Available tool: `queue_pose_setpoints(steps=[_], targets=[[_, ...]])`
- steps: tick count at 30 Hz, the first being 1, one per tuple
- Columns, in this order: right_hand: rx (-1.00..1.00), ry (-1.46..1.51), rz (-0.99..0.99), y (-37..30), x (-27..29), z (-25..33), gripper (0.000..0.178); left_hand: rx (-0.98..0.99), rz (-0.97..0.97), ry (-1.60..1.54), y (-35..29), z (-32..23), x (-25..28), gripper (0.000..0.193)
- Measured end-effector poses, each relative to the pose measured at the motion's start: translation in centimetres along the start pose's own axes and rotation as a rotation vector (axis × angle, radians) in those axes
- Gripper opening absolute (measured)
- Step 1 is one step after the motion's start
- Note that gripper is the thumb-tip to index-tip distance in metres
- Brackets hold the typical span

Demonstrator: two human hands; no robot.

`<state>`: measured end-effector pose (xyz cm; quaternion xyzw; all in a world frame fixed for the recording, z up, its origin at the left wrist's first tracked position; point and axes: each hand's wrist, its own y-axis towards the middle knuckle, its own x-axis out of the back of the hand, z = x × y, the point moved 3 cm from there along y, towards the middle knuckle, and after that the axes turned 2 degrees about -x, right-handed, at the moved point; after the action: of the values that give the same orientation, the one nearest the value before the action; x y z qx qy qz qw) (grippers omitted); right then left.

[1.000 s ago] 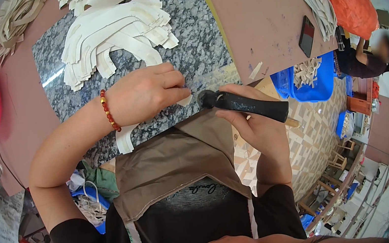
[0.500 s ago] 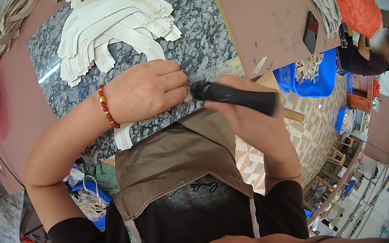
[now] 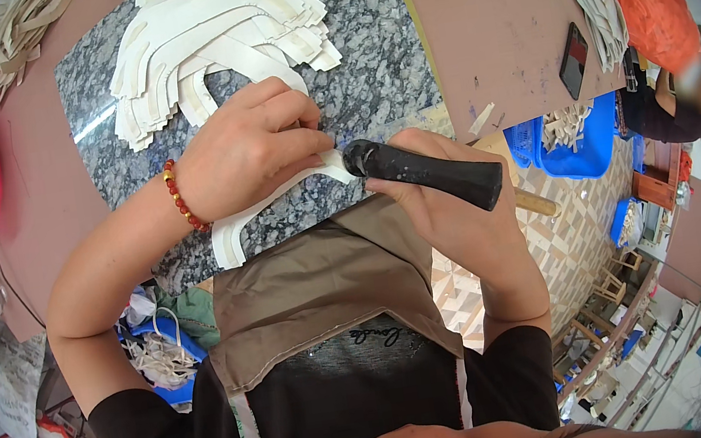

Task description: Hammering and flattening leather shoe components on a stone slab to prepare them for assembly.

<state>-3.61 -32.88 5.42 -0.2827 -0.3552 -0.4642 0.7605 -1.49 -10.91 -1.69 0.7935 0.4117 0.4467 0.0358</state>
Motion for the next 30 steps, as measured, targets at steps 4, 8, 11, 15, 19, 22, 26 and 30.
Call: queue_pose_setpoints(steps=[4, 8, 11, 15, 19, 22, 26, 30], targets=[[0.012, 0.042, -0.017, 0.0, 0.1, -0.2, 0.020, -0.048, 0.002, -0.010, -0.1, 0.0, 0.3, 0.025], [0.017, 0.126, -0.067, 0.3, 0.7, -0.3, 0.020, -0.191, 0.049, 0.191, -0.2, -0.6, 0.7, 0.024], [0.002, 0.211, -0.083, 0.5, 0.2, 0.1, 0.019, -0.263, 0.094, 0.315, -0.3, -1.4, 0.5, 0.024], [0.009, 0.046, 0.049, 1.2, 0.5, 0.9, 0.019, -0.305, 0.111, 0.393, -0.4, -1.9, 0.2, 0.023], [0.024, 0.054, 0.019, 1.3, 0.3, 1.8, 0.018, -0.219, 0.100, 0.332, -0.5, -1.8, 1.0, 0.025], [0.006, 0.023, 0.027, 1.2, 0.1, 1.7, 0.019, -0.052, -0.037, 0.382, -1.3, -1.8, 1.1, 0.023], [0.015, 0.022, 0.026, 0.8, -0.1, 1.5, 0.019, 0.063, -0.054, 0.182, -2.1, -2.2, 1.0, 0.033], [0.015, 0.037, 0.031, 0.9, 0.0, 1.4, 0.018, -0.002, -0.053, 0.210, -2.7, -2.4, 0.7, 0.029]])
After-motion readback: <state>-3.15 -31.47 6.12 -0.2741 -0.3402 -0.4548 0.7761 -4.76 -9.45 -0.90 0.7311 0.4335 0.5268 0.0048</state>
